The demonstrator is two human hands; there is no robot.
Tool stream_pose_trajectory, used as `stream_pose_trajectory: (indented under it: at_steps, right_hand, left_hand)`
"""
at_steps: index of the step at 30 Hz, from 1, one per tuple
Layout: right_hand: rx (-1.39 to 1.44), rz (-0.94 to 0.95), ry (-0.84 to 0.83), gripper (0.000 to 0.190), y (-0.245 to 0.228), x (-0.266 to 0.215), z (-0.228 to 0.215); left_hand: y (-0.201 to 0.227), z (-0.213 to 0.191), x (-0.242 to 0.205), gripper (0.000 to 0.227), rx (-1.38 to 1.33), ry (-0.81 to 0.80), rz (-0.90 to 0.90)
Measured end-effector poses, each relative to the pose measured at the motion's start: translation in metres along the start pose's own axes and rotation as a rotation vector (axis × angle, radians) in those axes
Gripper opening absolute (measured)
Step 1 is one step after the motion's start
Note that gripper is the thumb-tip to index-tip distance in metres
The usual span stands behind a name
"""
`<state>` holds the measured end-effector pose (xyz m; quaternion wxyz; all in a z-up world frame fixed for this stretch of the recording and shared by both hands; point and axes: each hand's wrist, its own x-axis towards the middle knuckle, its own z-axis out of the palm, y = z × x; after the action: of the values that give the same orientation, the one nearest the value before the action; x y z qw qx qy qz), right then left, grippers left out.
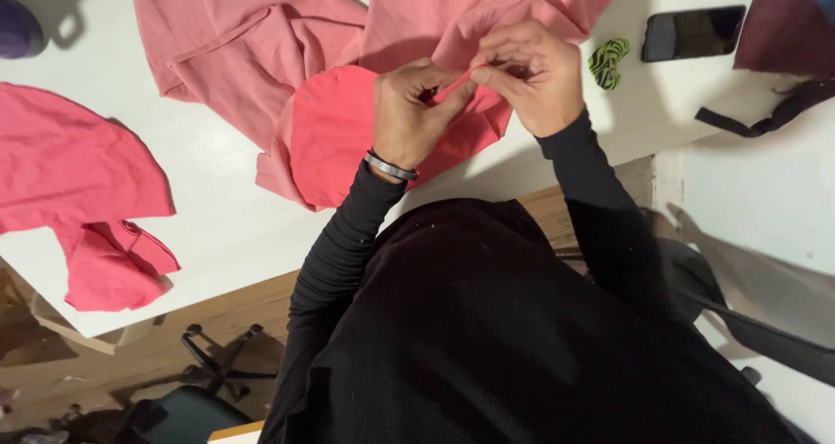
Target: Pinning together pieces of pink fabric on a workshop table.
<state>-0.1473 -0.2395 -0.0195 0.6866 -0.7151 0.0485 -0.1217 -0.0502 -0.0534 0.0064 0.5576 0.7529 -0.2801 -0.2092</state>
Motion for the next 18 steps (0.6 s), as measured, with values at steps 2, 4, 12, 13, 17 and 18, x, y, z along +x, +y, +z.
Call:
stream_pose_trajectory:
  at_steps: [2,4,12,13,17,18]
  right_hand:
    - [-0.031,-0.026,-0.002,0.033,-0.002,0.0,0.002]
    - [-0.069,-0.033,0.054,0.033,0.008,-0.013,-0.01]
    - [-0.398,0.205,0.675,0.017,0.085,-0.138,-0.126]
    - [-0.53,0.223,0.717,0.018,0.087,-0.146,-0.133]
    - [-0.954,0.197,0.603,0.023,0.118,-0.164,-0.156]
    - [-0.954,0.199,0.606,0.023,0.111,-0.155,-0.151]
  left_hand:
    - [-0.008,0.002,0.001,0.012,0.015,0.043,-0.003]
    - [-0.016,0.004,0.002,0.011,0.009,0.034,-0.001]
    - [-0.04,-0.004,0.007,0.008,0.019,0.077,-0.075]
    - [-0.038,-0.007,0.009,0.009,0.064,0.078,-0.046]
    - [-0.032,-0.009,0.014,0.011,0.134,0.08,-0.075]
    - [-0.032,-0.009,0.015,0.011,0.134,0.076,-0.074]
